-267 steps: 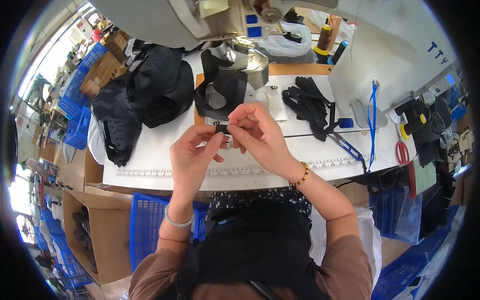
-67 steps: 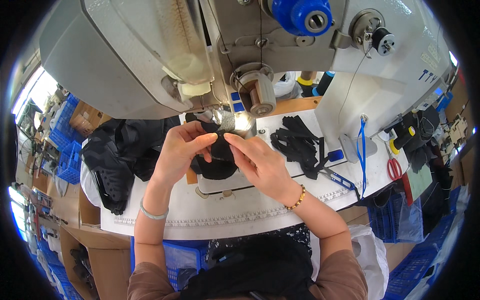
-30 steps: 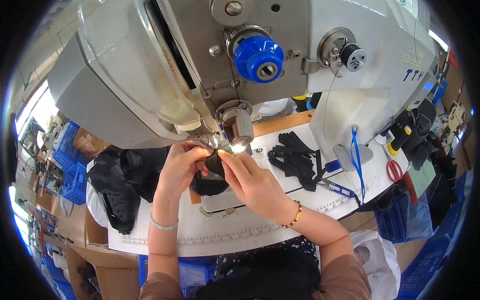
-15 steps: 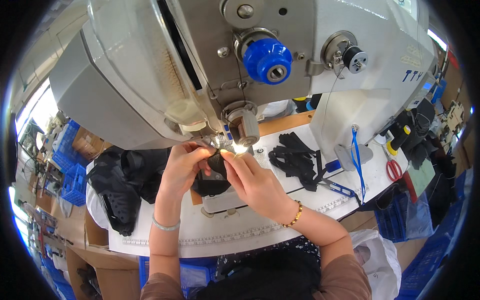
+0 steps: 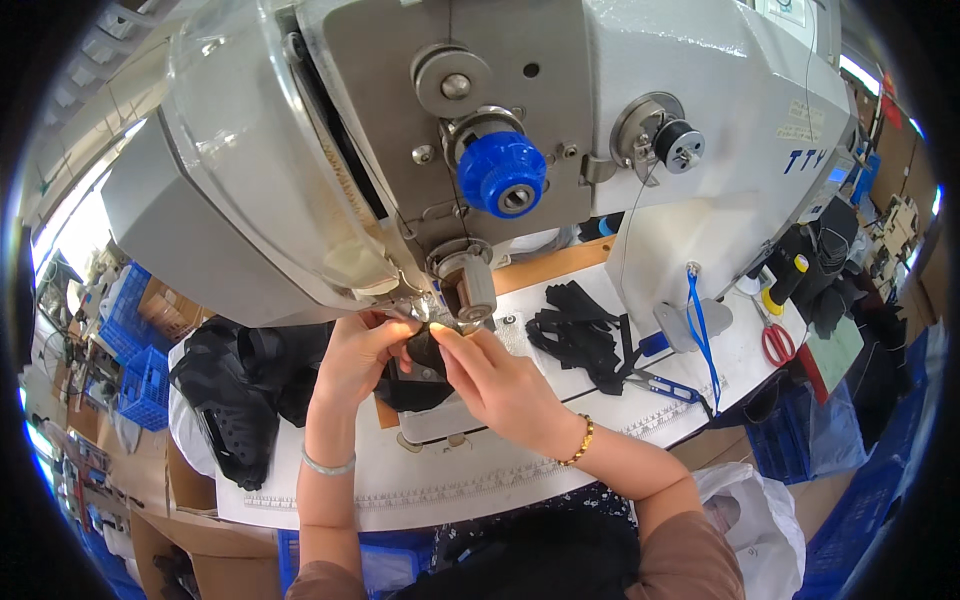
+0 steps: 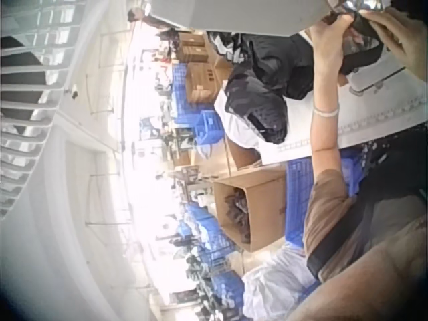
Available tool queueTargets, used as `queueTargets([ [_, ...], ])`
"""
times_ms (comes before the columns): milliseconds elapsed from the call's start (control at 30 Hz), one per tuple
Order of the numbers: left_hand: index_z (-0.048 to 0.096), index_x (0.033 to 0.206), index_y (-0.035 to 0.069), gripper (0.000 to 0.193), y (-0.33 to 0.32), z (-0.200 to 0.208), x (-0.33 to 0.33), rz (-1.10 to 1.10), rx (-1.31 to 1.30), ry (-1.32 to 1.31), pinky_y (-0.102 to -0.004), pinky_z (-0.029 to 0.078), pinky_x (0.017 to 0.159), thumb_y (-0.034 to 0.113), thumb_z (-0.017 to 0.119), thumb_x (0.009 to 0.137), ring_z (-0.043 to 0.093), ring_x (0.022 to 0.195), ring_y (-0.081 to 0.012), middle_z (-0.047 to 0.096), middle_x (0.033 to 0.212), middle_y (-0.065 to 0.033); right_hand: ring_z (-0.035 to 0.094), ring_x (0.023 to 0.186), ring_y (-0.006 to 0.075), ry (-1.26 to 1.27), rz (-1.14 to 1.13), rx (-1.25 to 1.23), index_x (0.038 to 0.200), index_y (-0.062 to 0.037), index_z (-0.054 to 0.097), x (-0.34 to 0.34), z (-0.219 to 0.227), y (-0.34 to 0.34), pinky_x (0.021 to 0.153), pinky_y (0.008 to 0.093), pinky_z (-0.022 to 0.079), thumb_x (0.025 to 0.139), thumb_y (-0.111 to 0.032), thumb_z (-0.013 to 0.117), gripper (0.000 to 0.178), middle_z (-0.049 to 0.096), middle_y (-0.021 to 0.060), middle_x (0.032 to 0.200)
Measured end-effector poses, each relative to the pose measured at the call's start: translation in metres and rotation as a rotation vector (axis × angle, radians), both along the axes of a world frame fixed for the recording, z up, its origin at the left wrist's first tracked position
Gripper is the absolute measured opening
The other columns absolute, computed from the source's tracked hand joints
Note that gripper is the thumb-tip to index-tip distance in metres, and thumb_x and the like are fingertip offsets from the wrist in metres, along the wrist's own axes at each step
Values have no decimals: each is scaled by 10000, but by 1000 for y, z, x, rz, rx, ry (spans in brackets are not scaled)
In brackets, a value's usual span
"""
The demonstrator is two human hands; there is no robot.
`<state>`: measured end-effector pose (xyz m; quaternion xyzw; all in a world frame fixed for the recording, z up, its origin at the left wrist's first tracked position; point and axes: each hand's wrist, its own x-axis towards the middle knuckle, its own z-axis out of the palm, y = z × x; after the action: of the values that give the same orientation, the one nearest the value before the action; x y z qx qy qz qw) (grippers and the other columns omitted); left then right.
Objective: The person aligns and sews shoe upper pieces using a sewing machine, then attaches a small fabric strip to a shoe part by hand and stitches the pieces together under the machine needle.
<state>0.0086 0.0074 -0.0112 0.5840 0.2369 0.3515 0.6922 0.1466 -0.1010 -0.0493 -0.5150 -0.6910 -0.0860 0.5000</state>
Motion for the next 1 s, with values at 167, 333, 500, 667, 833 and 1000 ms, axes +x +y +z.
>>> queueTargets([
  [167, 563, 857, -89, 138, 5, 0, -4, -25, -19, 62, -247, 466, 459, 1, 592, 756, 537, 526, -133, 572, 742, -93, 423, 444, 84, 451, 177, -155, 963, -18, 462, -2, 0, -2, 428, 223, 356, 826, -54, 580, 184, 470, 43, 614],
  [333, 562, 858, -93, 121, 5, -1, -3, -19, -4, 68, -255, 465, 489, -17, 575, 764, 534, 542, -146, 563, 733, -100, 374, 427, 62, 447, 156, -164, 899, -31, 421, -2, 2, -2, 411, 219, 308, 836, -66, 575, 170, 408, 16, 531],
  [500, 560, 820, -71, 103, 8, -6, 0, 28, 34, 32, -268, 458, 451, 8, 588, 761, 524, 537, -112, 559, 700, -72, 386, 510, -20, 453, 158, -161, 888, -15, 399, 2, -1, 1, 419, 153, 280, 825, -5, 579, 191, 502, 0, 633],
  [667, 561, 788, -70, 71, 9, -6, 3, 67, -18, -35, -290, 448, 466, -3, 570, 766, 511, 513, -132, 540, 645, -70, 422, 505, 27, 551, 197, -123, 878, -14, 357, 5, 2, 5, 440, 180, 329, 857, -75, 559, 212, 473, 26, 619],
  [833, 561, 782, -72, 66, 10, -8, 0, 55, -56, -50, -292, 446, 467, -9, 567, 763, 510, 503, -138, 538, 635, -66, 417, 506, 14, 572, 247, -111, 870, -20, 362, 5, 0, 2, 434, 176, 325, 857, -62, 550, 193, 471, 12, 613],
  [1000, 567, 808, -61, 98, 8, -3, 1, 2, -24, 19, -259, 460, 437, 0, 608, 743, 518, 515, -110, 545, 644, -54, 403, 477, -1, 523, 311, -138, 859, -34, 372, 8, -2, 2, 410, 169, 304, 848, -44, 548, 177, 467, -12, 604],
])
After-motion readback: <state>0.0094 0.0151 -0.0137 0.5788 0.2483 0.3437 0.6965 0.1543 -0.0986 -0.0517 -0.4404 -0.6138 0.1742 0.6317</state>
